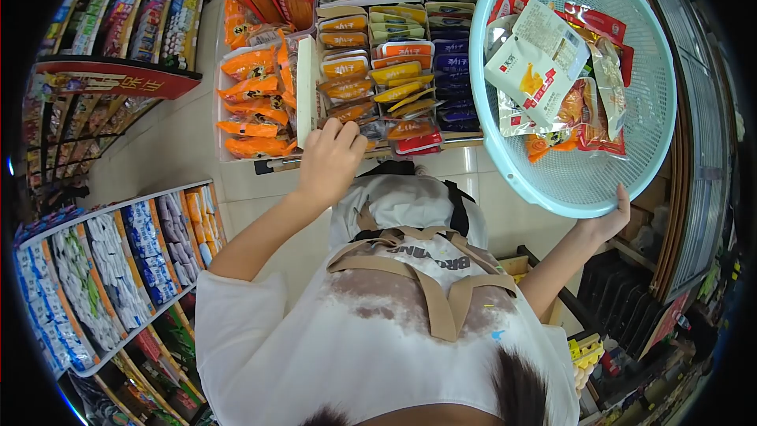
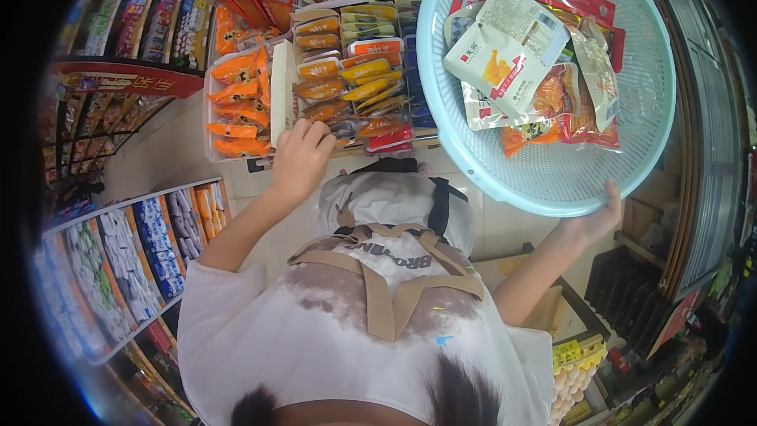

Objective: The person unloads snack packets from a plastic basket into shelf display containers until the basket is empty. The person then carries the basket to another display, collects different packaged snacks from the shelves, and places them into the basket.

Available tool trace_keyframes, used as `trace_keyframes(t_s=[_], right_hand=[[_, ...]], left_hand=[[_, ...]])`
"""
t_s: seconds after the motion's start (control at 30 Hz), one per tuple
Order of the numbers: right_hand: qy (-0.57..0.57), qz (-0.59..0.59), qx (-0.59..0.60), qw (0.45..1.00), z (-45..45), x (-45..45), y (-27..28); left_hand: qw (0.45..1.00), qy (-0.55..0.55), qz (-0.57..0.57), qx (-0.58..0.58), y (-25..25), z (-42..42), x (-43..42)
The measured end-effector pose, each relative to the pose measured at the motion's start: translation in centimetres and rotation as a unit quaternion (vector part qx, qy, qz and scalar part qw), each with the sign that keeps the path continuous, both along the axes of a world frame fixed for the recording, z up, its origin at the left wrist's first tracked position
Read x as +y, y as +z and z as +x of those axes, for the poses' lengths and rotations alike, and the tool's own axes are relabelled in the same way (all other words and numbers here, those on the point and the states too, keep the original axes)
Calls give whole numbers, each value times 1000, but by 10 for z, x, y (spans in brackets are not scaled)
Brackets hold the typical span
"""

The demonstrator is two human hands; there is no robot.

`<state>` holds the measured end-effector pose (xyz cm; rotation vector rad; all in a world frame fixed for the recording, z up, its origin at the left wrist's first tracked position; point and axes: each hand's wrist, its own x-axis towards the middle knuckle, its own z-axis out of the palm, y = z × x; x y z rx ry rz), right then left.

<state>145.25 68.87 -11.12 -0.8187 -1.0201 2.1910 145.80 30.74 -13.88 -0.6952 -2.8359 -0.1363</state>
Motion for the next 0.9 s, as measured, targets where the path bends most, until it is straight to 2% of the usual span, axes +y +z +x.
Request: trace_keyframes(t_s=[0.13, 0.2, 0.23, 0.3, 0.4, 0.5, 0.6, 0.9], right_hand=[[-1, 3, -1, 1000, 0, -2, 1], [1, 10, -9, 1000, 0, -2, 1], [1, 18, -17, 1000, -1, -2, 2], [4, 15, -16, 1000, -1, -3, 2], [3, 7, -8, 1000, 1, -1, 0], [-4, -3, -4, 1000, 1, -5, 2], [-10, -4, -12, 1000, 1, -8, 3], [-4, -8, -8, 1000, 0, -2, 1]], left_hand=[[998, -24, -45, -32, 10, -5, 1], [993, -17, -110, -46, 10, -10, 11], [993, -16, -110, -46, 3, -13, 13], [981, -45, -185, -37, -18, -18, 17], [967, -48, -247, -39, -15, -18, 24], [973, -80, -194, -97, 1, -15, 12], [984, -57, -134, -102, 7, -14, 5], [990, -61, -61, -112, 32, -11, -2]])
